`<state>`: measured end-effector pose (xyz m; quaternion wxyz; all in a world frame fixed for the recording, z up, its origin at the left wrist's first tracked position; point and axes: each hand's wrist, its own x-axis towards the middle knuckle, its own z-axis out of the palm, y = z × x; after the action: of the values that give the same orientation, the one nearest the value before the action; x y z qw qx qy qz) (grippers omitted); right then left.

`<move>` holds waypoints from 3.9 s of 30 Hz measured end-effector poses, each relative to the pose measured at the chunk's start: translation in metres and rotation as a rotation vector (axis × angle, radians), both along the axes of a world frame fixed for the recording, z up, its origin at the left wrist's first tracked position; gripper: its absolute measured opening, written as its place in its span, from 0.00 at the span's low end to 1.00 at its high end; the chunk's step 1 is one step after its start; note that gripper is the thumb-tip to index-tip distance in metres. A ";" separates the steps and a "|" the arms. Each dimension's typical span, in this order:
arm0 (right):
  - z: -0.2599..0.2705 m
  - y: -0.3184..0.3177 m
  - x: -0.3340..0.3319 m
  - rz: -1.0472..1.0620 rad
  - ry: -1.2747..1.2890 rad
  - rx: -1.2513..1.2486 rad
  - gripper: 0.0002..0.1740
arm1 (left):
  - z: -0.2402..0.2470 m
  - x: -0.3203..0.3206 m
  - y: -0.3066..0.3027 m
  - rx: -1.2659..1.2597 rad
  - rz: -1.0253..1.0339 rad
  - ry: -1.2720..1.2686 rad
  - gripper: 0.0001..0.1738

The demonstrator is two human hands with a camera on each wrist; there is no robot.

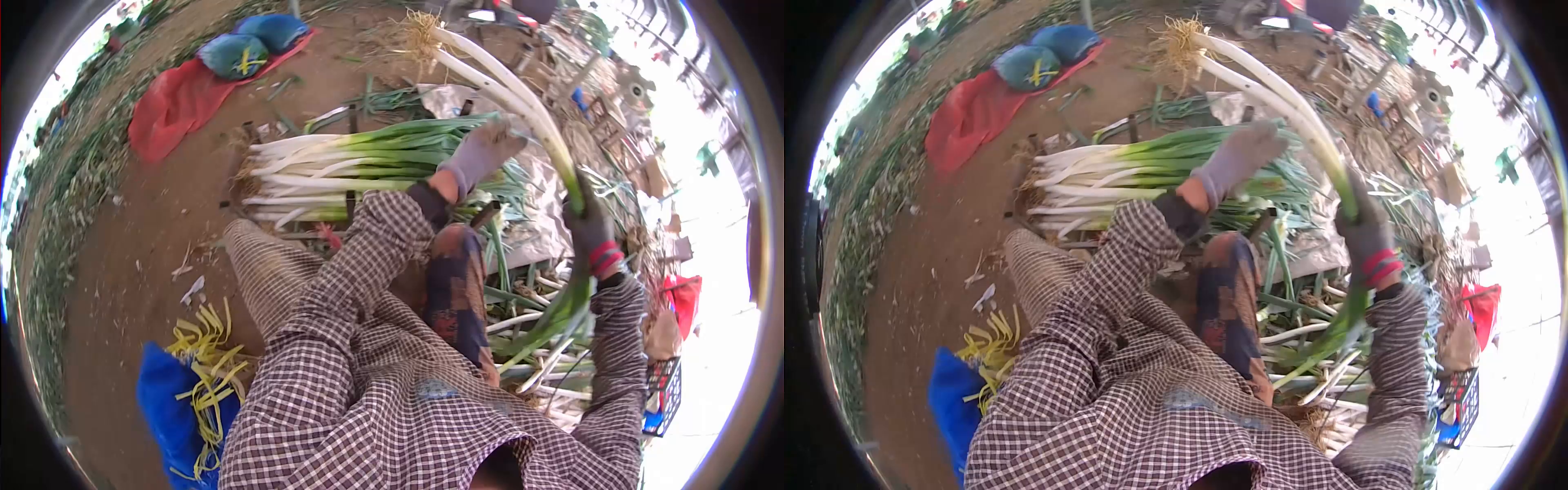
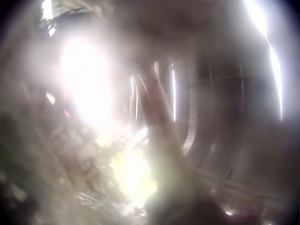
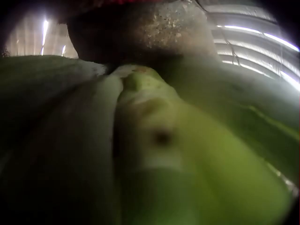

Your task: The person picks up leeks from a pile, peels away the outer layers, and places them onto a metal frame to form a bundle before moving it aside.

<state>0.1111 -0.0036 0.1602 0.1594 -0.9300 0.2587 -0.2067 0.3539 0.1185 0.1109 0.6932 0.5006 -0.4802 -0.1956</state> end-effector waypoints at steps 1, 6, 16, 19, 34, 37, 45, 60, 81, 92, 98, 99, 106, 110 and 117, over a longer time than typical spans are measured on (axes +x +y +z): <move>0.024 0.003 0.014 0.008 0.018 0.100 0.41 | -0.001 0.003 0.026 0.189 0.085 -0.128 0.19; 0.063 -0.035 0.120 0.364 -0.060 -0.494 0.37 | -0.078 0.018 0.102 0.447 -0.010 0.103 0.13; -0.080 0.079 0.359 0.537 0.642 -0.516 0.40 | -0.161 0.079 0.189 0.659 0.103 -0.010 0.13; -0.186 0.093 0.376 0.437 0.664 -0.569 0.44 | -0.182 0.091 0.209 0.760 0.187 0.023 0.16; -0.125 0.051 0.251 0.392 -0.166 -0.538 0.22 | -0.159 0.066 0.179 1.100 -0.243 -0.307 0.18; -0.054 0.045 0.216 0.313 0.387 -0.269 0.22 | -0.242 0.122 0.211 1.197 -0.257 -0.203 0.13; -0.060 -0.150 -0.208 -0.800 0.668 -0.010 0.26 | -0.263 0.075 0.189 0.881 -0.283 -0.406 0.10; -0.327 -0.086 -0.247 0.164 1.201 0.054 0.23 | -0.215 -0.019 0.144 1.200 -0.506 -0.542 0.13; -0.305 -0.144 -0.274 -0.383 1.059 -0.061 0.14 | -0.230 -0.026 0.126 1.343 -0.550 -0.530 0.13; -0.446 -0.225 -0.229 -0.997 0.699 0.441 0.12 | -0.235 -0.025 0.128 1.528 -0.527 -0.532 0.17; -0.328 -0.206 -0.235 -0.105 1.293 -0.043 0.09 | -0.239 -0.023 0.138 1.553 -0.506 -0.475 0.17; -0.327 -0.203 -0.244 -0.096 1.291 -0.041 0.09 | -0.241 -0.022 0.142 1.558 -0.508 -0.475 0.17; -0.354 -0.252 -0.242 -0.372 1.310 -0.125 0.19 | -0.249 -0.024 0.151 1.586 -0.563 -0.462 0.17; -0.332 -0.265 -0.205 -0.271 1.292 0.175 0.23 | -0.289 -0.004 0.187 1.426 -0.519 -0.616 0.20; -0.341 -0.235 -0.178 -0.242 1.240 0.161 0.23 | -0.277 -0.011 0.175 1.475 -0.517 -0.551 0.23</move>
<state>-0.0664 -0.2386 -0.1806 0.0251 -0.8262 0.4209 0.3737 0.3432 0.2938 -0.1660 -0.0225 0.7304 -0.4815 -0.4839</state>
